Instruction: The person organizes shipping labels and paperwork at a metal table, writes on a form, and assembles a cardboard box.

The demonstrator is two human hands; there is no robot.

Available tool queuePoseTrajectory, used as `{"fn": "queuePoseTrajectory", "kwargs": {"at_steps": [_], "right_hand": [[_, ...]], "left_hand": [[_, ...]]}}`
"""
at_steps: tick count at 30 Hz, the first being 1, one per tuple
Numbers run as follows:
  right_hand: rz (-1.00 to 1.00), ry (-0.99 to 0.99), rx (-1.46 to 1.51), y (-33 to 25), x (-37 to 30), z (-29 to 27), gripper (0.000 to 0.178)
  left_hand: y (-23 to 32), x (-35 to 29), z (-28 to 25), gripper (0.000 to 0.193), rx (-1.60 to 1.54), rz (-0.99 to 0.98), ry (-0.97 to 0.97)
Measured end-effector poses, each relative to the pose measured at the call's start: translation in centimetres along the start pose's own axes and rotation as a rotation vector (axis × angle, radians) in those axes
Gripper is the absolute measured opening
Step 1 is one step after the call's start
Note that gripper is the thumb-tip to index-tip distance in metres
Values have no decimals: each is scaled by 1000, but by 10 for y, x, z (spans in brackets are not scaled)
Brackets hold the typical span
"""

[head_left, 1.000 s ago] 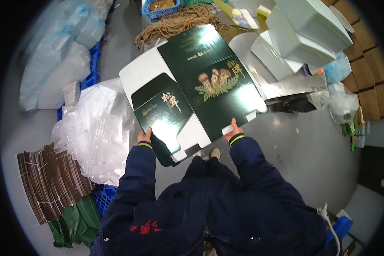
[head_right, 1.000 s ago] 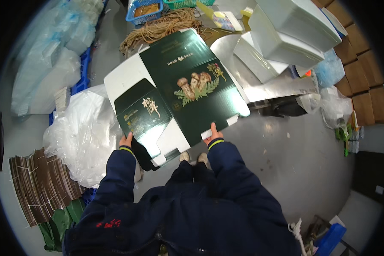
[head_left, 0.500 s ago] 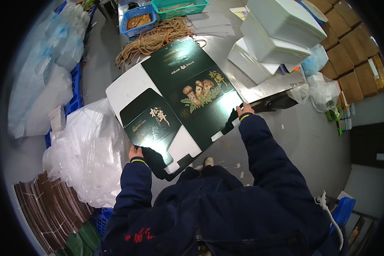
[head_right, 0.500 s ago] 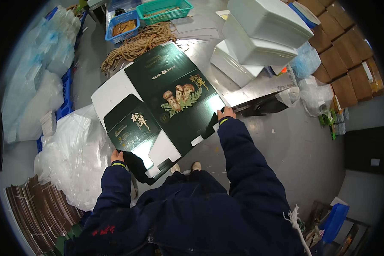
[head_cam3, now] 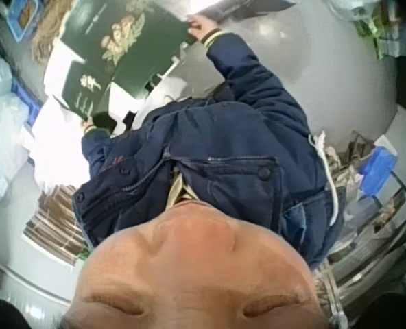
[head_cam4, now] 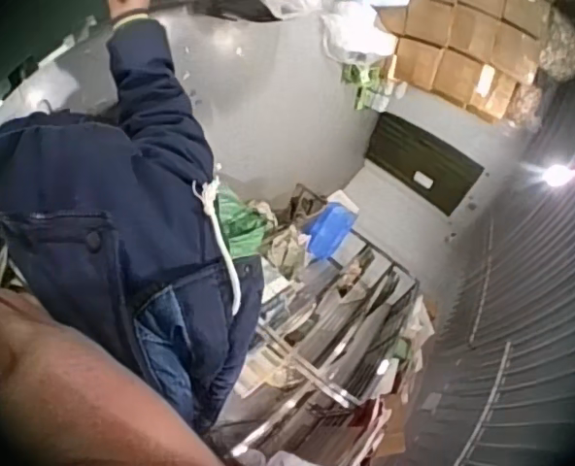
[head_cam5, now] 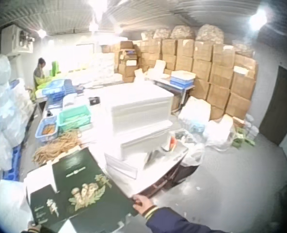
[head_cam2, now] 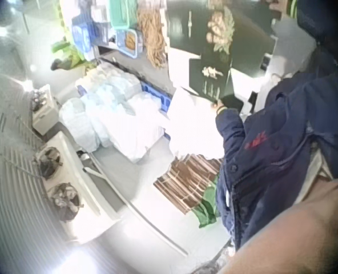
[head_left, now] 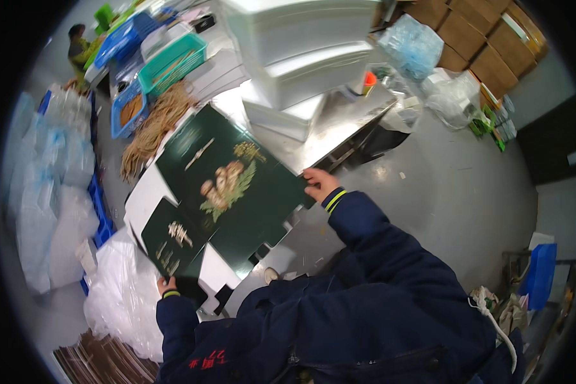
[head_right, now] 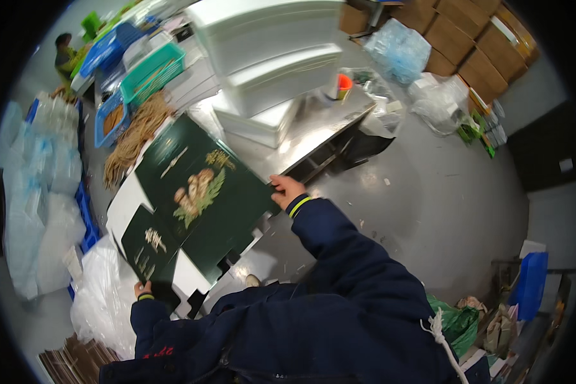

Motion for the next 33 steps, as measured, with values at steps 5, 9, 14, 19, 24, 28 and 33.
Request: {"fn": "queuePoseTrajectory", "kwargs": {"at_steps": [5, 9, 14, 19, 24, 28, 33], "right_hand": [[45, -199, 14, 50, -41, -117, 41], [300, -249, -42, 125, -79, -241, 29], [355, 73, 155, 166, -58, -400, 26], [413, 204, 386, 196, -32, -503, 26], [695, 261, 366, 233, -65, -579, 27], [912, 381, 446, 267, -88, -653, 28], [989, 540, 470, 334, -104, -760, 26]], "left_hand": [[136, -75, 41, 59, 390, 55, 130], [283, -138, 133, 59, 176, 583, -102], [484, -249, 247, 50, -98, 787, -446], [613, -316, 333, 37, -206, 762, -914], [751, -405, 441, 29, -383, 749, -1289], [888, -472, 480, 28, -266, 960, -1570], [1000, -534, 586, 26, -193, 1001, -1662]]}}
Point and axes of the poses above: each hand's wrist, its own x-axis towards the middle knuckle, its own z-axis out of the palm, y = z × x, the point moved 1 cm from there along x, towards the middle knuckle, and after that the axes turned 3 degrees about z, right-handed, at the moved point
